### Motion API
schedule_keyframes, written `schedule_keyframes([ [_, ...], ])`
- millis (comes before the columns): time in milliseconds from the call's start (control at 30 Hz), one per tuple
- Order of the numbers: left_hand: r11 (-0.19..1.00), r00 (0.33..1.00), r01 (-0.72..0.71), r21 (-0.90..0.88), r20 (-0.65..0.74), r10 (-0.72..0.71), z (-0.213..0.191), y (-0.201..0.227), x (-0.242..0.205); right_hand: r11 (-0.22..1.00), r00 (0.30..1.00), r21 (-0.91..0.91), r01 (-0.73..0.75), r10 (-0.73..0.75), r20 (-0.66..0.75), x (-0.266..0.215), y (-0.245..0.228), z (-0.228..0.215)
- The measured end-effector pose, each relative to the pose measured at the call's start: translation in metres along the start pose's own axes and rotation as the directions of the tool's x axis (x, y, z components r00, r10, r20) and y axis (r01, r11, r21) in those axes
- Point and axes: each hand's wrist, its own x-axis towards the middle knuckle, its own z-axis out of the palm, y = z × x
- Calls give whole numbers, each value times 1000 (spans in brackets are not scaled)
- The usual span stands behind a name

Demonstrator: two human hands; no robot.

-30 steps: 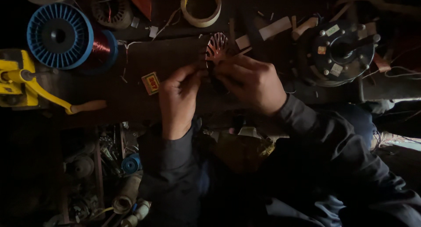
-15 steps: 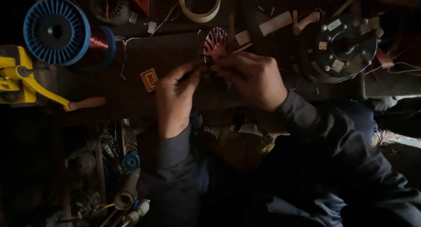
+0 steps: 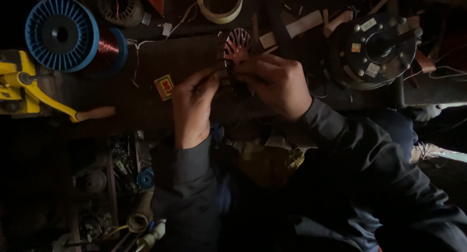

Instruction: The person assembles a motor armature by inserting small white insulating strips into the slots of a copper-wound rotor. They cut the strips with scissors and press them into place with a small tool.

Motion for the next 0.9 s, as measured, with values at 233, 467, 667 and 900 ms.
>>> schedule_keyframes([
  [233, 992, 999, 40, -121, 18, -38, 1, -5, 1, 994, 997, 69, -81, 80, 15, 3, -6, -6],
  [467, 985, 992, 115, -129, -29, -120, 0, -13, 4, 998, 993, 39, -50, 54, -107, 5, -10, 8],
  [667, 986, 990, 116, -120, -64, -124, 2, -13, 2, 988, 984, 69, -139, 146, -102, 4, -16, 6],
  [900, 998, 994, 19, -60, -102, -25, 3, -10, -6, 992, 994, 88, -95, 100, -53, -3, -12, -15],
])
